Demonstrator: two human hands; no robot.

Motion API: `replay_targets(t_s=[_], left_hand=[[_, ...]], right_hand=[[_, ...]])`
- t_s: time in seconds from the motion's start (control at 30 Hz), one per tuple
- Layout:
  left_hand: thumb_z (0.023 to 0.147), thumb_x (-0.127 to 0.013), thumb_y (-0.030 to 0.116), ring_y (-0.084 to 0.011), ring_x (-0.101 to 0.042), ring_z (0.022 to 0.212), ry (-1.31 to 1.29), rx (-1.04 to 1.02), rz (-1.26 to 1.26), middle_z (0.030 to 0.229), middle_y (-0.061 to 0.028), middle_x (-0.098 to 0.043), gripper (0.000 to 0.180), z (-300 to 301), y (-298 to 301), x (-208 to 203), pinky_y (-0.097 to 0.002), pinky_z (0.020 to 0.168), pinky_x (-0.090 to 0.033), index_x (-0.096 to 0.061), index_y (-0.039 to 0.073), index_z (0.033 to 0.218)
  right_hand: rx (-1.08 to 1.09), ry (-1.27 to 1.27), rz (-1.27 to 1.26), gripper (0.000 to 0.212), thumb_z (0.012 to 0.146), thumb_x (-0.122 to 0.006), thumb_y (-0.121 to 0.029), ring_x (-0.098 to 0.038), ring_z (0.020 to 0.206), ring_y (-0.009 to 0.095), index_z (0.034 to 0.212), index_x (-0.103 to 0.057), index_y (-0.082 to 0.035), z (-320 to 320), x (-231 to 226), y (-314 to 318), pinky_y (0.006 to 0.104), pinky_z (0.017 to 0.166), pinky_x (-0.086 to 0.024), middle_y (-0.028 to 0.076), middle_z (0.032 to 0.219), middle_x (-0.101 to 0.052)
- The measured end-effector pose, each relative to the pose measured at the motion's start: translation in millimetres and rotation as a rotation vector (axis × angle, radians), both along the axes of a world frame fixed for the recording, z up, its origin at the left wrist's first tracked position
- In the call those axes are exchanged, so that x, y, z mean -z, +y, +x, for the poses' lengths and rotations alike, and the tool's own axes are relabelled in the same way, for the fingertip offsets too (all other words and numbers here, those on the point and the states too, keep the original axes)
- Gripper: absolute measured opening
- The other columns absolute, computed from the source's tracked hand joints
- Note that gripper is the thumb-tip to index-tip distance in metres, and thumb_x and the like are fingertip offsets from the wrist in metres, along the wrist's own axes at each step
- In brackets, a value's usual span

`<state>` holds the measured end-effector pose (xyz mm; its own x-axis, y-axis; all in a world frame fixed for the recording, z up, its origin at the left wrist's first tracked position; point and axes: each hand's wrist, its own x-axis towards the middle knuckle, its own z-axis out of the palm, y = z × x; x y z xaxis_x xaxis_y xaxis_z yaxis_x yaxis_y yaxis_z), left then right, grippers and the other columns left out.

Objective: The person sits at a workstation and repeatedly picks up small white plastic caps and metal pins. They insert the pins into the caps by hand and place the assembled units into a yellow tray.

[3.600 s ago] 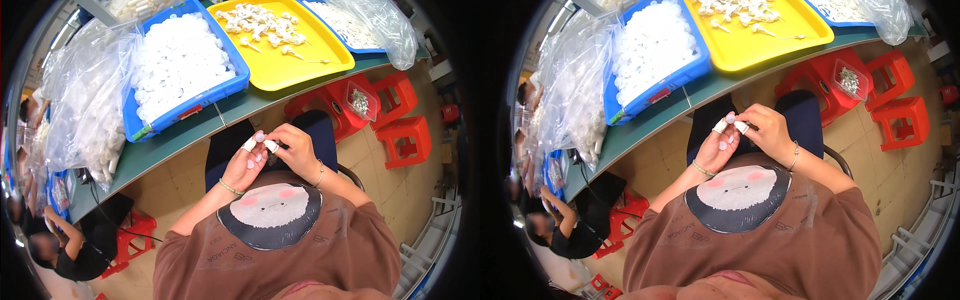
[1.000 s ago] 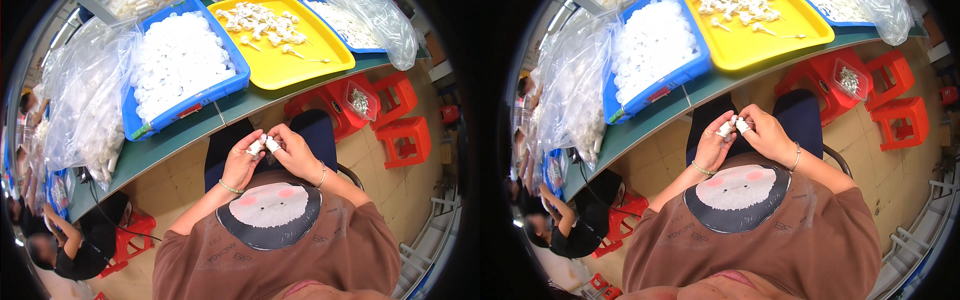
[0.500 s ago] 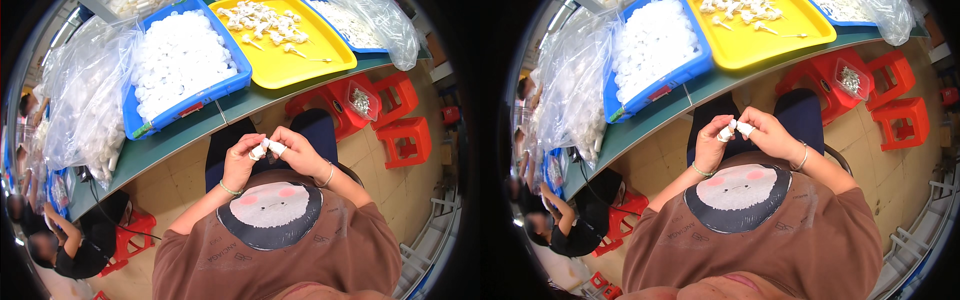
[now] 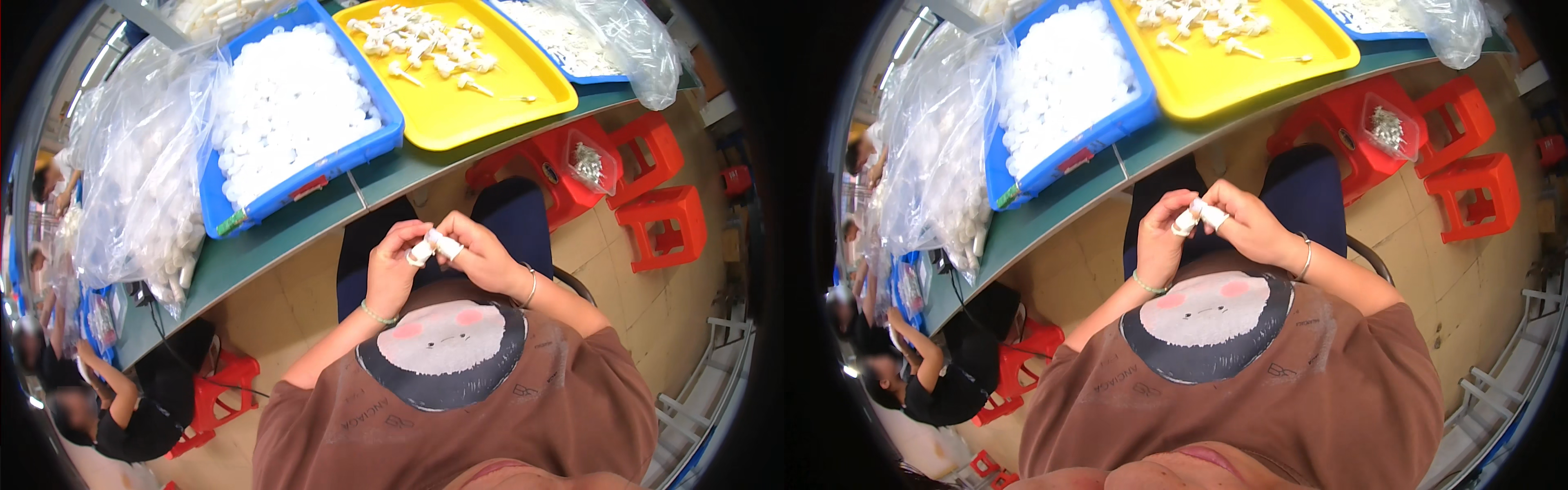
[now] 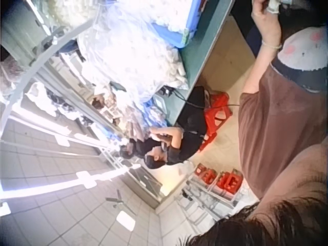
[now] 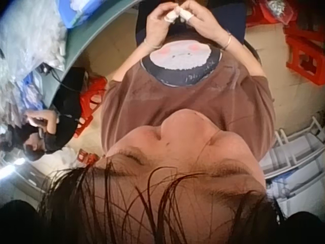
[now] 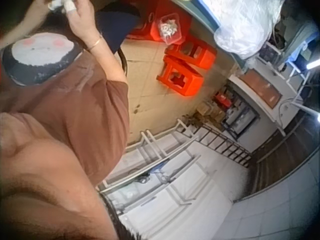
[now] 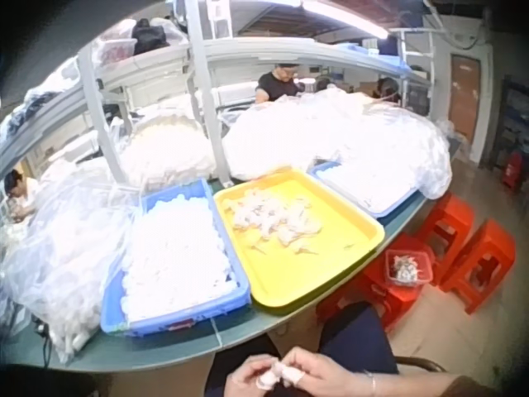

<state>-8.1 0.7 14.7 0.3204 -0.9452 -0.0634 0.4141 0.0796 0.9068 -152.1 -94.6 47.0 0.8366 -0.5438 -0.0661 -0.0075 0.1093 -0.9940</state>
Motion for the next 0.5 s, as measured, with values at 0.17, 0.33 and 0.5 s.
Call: replay_targets(t_s=[0.17, 0.33, 0.5], left_hand=[[0.094, -0.056, 0.014, -0.0063, -0.049, 0.071, 0.390, 0.091, 0.130, 0.107, -0.0058, -0.061, 0.018, 4.4, 2.8, -2.1, -0.0181, 0.054, -0.038, -0.056, 0.008, 0.111], [0.094, -0.056, 0.015, -0.0068, -0.048, 0.071, 0.420, 0.116, 0.092, 0.108, -0.0070, -0.061, 0.018, 3.3, -1.7, 0.6, -0.0181, 0.054, -0.038, -0.055, 0.009, 0.112], [0.094, -0.055, 0.013, -0.0068, -0.048, 0.072, 0.457, 0.063, 0.136, 0.108, -0.0074, -0.061, 0.019, 3.3, -5.6, -1.3, -0.0186, 0.055, -0.039, -0.055, 0.008, 0.112]], right_hand=[[0.314, 0.039, -1.167, 0.018, 0.078, -0.068, -0.013, -0.061, 0.080, 0.028, 0.092, -0.061, -0.004, -19.0, -74.0, -65.7, 0.0364, 0.072, -0.049, 0.012, 0.089, -0.062], [0.687, 0.497, -1.295, 0.021, 0.081, -0.058, -0.010, -0.063, 0.088, 0.031, 0.099, -0.064, -0.001, -69.3, -119.7, -244.8, 0.0371, 0.078, -0.050, 0.016, 0.096, -0.067], [0.484, 0.754, -1.150, 0.017, 0.078, -0.064, -0.012, -0.064, 0.086, 0.032, 0.092, -0.069, -0.003, -58.5, -108.1, -301.8, 0.0370, 0.077, -0.050, 0.017, 0.090, -0.068]])
